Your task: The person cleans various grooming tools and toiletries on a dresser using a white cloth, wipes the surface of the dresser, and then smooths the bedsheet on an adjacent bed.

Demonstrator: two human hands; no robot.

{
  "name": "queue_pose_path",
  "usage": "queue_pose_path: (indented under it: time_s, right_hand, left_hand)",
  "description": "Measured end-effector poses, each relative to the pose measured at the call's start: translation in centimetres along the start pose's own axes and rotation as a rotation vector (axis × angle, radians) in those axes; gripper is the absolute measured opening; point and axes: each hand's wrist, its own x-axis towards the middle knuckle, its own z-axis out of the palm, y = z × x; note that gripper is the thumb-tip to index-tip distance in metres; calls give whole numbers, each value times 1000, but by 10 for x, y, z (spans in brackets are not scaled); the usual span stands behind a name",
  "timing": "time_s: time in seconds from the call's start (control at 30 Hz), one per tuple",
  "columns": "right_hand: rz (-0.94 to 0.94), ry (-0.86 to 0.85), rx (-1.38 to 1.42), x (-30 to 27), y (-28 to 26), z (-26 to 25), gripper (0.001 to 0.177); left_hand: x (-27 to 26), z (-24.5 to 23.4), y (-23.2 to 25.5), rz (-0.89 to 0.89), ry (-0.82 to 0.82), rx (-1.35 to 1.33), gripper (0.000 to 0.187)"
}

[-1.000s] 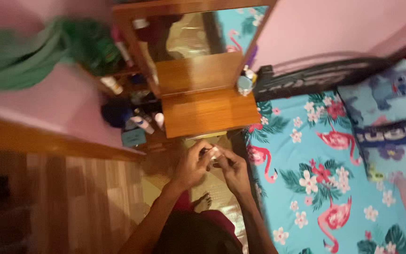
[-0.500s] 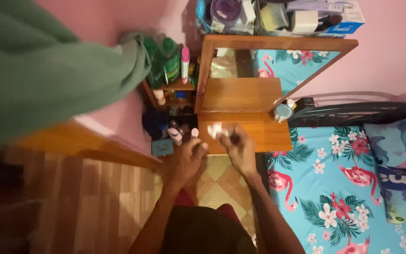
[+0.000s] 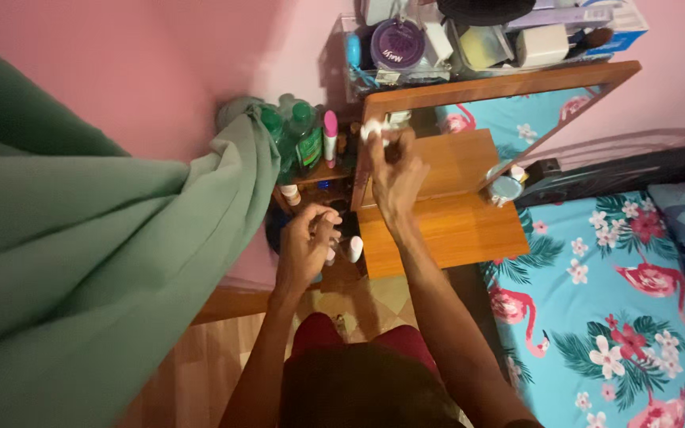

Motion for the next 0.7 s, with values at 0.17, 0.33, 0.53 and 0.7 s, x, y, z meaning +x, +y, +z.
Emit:
queue_pose_path:
  time_s: [0.17,0.33,0.53,0.7]
  right_hand:
    - [112,-186,224,-36,28,11,12]
    - [90,-404,540,-62,63,31,10]
    - [-62,-475,225,-35,57,48,16]
    - [27,-738,133,-21,35,47,20]
  left_hand:
    - [20,-2,-16,395,208,407,18]
    - [44,1,4,496,477,532,16]
    - [56,9,3,340,591,527,30]
    - [63,14,-19,527,738,622,34]
